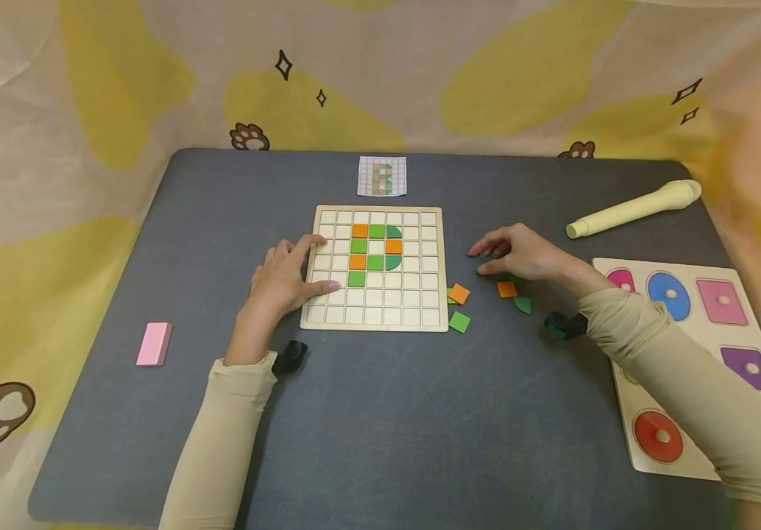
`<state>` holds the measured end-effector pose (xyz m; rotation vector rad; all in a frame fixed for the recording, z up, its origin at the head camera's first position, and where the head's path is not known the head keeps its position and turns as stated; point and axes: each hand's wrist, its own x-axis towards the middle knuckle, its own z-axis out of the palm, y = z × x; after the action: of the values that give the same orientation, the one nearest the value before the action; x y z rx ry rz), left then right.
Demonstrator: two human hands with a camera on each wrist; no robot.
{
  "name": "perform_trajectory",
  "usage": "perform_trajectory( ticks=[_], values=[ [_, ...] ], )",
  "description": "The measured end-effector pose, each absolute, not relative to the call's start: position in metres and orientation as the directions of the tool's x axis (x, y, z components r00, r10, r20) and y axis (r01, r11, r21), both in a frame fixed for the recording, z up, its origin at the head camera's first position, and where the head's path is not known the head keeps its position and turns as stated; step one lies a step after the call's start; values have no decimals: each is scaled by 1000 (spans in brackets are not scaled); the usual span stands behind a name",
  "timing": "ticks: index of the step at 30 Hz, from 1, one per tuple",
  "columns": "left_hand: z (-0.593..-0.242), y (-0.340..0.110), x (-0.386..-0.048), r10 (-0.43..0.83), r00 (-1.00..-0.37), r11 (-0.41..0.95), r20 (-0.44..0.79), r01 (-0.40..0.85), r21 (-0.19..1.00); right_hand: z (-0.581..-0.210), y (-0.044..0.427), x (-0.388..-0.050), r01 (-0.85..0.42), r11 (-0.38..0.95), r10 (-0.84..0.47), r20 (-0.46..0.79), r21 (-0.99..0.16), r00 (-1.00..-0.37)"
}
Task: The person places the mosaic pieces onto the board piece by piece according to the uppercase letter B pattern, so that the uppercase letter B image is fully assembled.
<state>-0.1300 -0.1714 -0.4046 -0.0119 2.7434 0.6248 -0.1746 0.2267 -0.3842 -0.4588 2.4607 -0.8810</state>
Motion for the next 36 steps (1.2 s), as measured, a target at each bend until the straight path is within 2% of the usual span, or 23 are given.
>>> perform_trajectory(
  ticks=[22,36],
  values=[
    [-406,-173,-130,67,-947,901,-314,-78,427,-384,253,-169,-91,732,-482,-419,-676,-769],
    [-407,-173,-130,71,-949,900,-308,-72,429,-390,250,-160,-139,743,-480,-376,-655,-793]
  ],
)
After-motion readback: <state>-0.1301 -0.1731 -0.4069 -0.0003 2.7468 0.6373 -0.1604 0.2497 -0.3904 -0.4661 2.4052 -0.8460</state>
